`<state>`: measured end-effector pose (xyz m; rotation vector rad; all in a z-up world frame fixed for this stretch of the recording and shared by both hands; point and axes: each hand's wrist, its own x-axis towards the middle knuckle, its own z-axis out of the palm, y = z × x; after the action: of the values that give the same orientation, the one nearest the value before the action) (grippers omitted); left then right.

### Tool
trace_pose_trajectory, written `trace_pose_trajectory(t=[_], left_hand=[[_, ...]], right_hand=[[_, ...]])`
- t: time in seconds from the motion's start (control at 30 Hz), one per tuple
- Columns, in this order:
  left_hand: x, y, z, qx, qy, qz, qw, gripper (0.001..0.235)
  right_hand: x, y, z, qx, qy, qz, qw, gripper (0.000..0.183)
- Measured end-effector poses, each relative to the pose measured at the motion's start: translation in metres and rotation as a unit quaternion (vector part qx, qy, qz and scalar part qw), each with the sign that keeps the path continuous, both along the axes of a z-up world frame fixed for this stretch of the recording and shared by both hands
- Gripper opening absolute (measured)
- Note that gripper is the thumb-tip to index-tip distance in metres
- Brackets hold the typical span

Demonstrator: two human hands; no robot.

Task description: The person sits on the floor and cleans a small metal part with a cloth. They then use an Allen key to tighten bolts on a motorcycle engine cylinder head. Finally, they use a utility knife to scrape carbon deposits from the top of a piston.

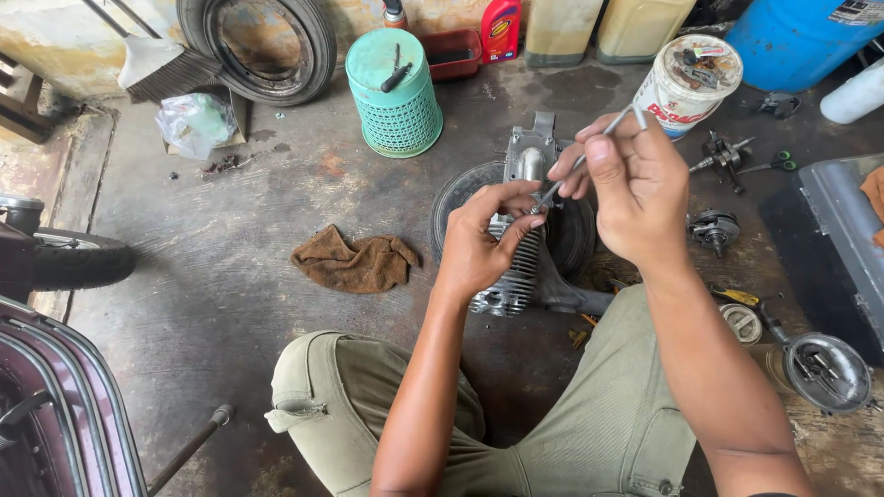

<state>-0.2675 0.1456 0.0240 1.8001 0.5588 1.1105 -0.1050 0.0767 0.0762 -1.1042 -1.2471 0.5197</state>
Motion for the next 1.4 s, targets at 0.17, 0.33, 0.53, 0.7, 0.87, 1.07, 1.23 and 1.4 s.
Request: trace_pose_trajectory(t=[0.17, 0.33, 0.53, 0.7, 0.87, 1.07, 1.23, 1.4], left_hand=[[0.016, 0.031, -0.032, 0.109, -0.039, 0.030, 0.993, 0.036], [0.025, 0.052, -0.018, 0.079, 0.010, 0.010, 0.997, 0.037], [0.024, 0.073, -0.027, 0.045, 0.026, 0.006, 0.999, 0.028], [0.025, 0.082, -0.049, 0.027, 0.018, 0.024, 0.999, 0.022], [0.033, 0.086, -0.063, 0.044, 0.006, 0.020, 0.999, 0.020], [0.037, 0.089, -0.071, -0.041, 0.037, 0.021, 0.998, 0.035], [0.037, 0.090, -0.072, -0.040, 0.048, 0.038, 0.997, 0.037], [0.040, 0.094, -0.081, -0.043, 0.056, 0.038, 0.997, 0.035]], right_hand=[[0.004, 0.027, -0.008, 0.101, -0.152, 0.013, 0.983, 0.009], [0.010, 0.040, 0.005, 0.047, -0.173, 0.012, 0.984, 0.007], [0.020, 0.060, -0.011, -0.001, -0.142, 0.003, 0.990, 0.015], [0.020, 0.068, -0.028, -0.004, -0.157, 0.010, 0.988, 0.017], [0.017, 0.070, -0.033, 0.016, -0.241, -0.026, 0.970, 0.010], [0.018, 0.071, -0.038, 0.013, -0.250, -0.035, 0.968, 0.009], [0.016, 0.071, -0.039, 0.013, -0.259, -0.041, 0.965, 0.008], [0.021, 0.072, -0.045, 0.014, -0.268, -0.047, 0.962, 0.008]])
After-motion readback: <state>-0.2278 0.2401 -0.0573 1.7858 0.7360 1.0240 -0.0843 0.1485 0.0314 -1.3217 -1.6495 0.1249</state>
